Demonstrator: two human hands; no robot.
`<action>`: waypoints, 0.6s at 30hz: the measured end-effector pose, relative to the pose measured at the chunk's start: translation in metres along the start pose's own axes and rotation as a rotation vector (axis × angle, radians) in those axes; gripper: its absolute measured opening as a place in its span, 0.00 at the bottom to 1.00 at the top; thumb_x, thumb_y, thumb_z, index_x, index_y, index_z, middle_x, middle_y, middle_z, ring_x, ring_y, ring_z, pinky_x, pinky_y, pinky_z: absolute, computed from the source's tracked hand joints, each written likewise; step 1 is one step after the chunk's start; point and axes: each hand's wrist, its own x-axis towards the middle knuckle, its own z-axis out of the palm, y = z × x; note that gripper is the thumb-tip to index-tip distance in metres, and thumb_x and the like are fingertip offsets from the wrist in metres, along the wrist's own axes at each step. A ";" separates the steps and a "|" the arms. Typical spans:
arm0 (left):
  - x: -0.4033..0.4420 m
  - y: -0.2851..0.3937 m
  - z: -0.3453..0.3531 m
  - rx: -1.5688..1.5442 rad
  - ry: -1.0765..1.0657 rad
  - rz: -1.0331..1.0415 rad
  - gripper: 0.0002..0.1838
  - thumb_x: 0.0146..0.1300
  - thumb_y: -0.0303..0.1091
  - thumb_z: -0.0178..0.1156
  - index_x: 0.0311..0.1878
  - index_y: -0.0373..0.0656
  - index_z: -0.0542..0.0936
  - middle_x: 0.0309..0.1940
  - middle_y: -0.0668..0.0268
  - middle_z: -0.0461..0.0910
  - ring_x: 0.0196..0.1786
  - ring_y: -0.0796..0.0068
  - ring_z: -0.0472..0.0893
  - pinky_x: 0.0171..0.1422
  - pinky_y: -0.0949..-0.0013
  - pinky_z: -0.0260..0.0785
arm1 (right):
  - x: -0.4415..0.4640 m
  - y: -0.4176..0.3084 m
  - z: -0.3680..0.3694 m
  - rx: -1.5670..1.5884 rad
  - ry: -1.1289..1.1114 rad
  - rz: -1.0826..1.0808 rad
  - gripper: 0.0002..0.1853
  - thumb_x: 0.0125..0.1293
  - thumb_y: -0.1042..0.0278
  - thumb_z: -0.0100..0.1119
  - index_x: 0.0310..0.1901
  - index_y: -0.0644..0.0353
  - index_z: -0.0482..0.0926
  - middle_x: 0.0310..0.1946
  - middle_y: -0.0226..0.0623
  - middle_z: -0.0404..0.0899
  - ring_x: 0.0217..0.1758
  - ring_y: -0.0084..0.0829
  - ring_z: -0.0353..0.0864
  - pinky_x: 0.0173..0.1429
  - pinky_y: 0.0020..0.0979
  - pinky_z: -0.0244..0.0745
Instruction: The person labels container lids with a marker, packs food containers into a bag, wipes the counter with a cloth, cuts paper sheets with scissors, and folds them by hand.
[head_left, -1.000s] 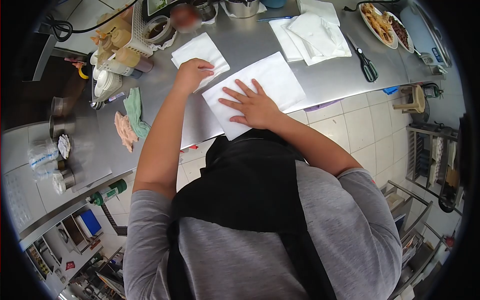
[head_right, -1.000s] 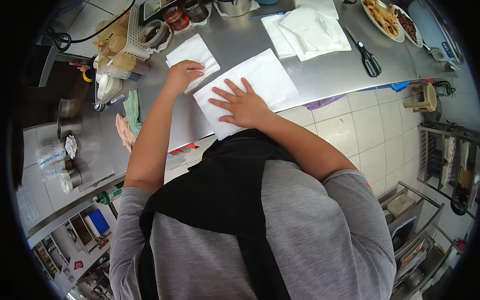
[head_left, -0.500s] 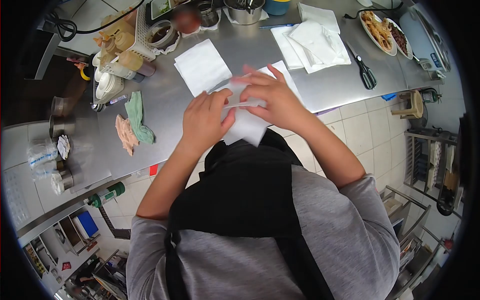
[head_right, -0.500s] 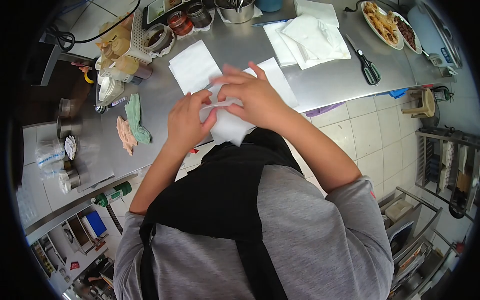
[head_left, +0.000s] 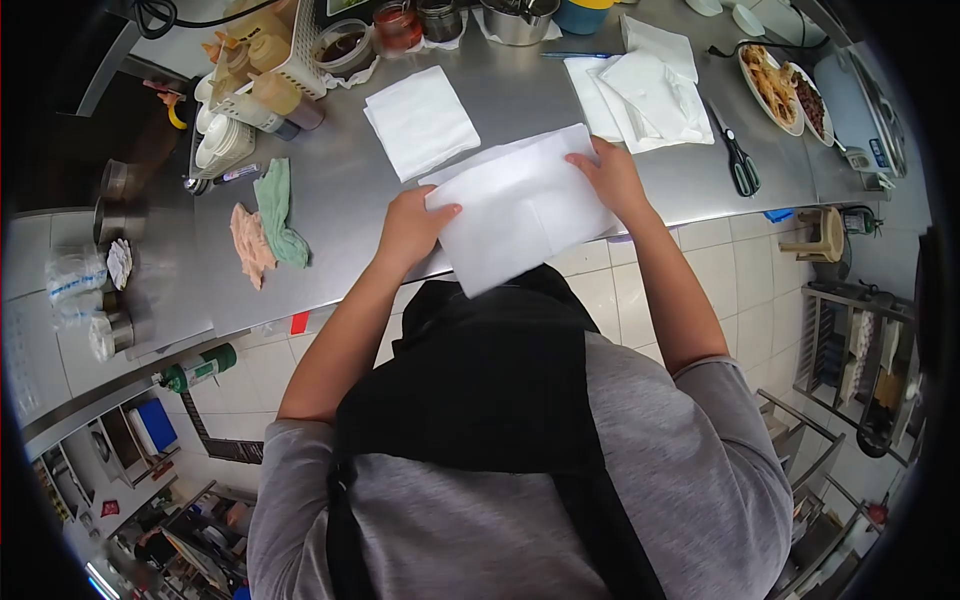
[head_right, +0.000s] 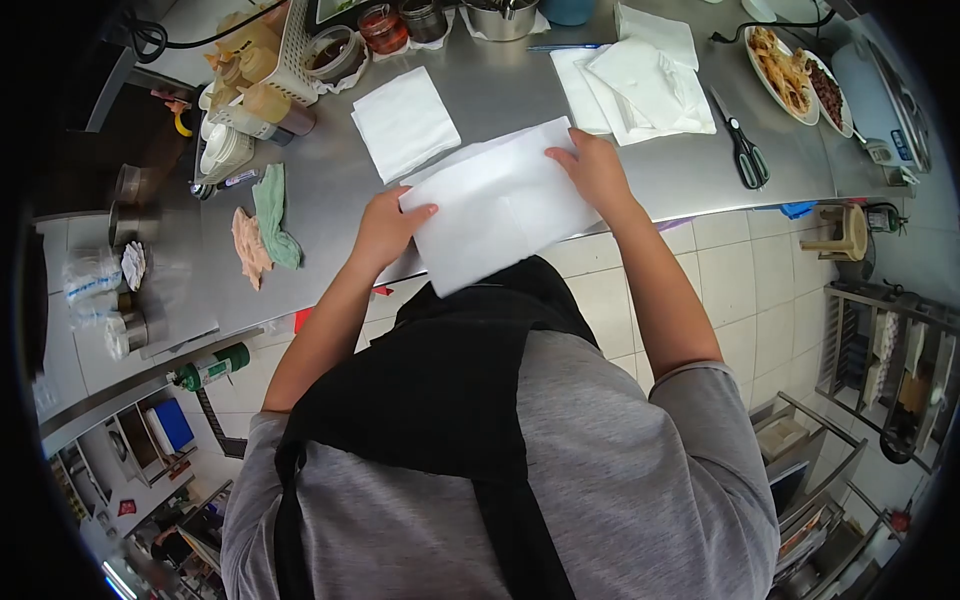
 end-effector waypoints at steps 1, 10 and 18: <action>-0.003 0.002 0.000 0.005 -0.023 -0.005 0.14 0.59 0.34 0.65 0.43 0.33 0.82 0.31 0.59 0.84 0.33 0.72 0.82 0.41 0.70 0.72 | -0.003 0.004 0.003 0.050 0.027 -0.025 0.26 0.63 0.56 0.66 0.53 0.71 0.77 0.41 0.53 0.83 0.44 0.42 0.83 0.51 0.35 0.76; -0.036 0.050 -0.033 0.183 -0.695 0.504 0.08 0.53 0.29 0.68 0.38 0.48 0.85 0.36 0.69 0.78 0.40 0.73 0.77 0.48 0.70 0.69 | -0.078 -0.004 -0.128 0.802 -0.500 -0.196 0.14 0.54 0.70 0.73 0.41 0.63 0.80 0.33 0.31 0.81 0.36 0.22 0.78 0.42 0.27 0.74; 0.074 0.086 0.019 0.233 -0.269 0.728 0.26 0.73 0.57 0.42 0.62 0.52 0.75 0.50 0.63 0.80 0.58 0.60 0.74 0.67 0.59 0.62 | -0.107 -0.055 -0.225 0.510 -0.205 -0.144 0.11 0.54 0.76 0.71 0.38 0.67 0.80 0.31 0.33 0.81 0.35 0.22 0.78 0.40 0.25 0.71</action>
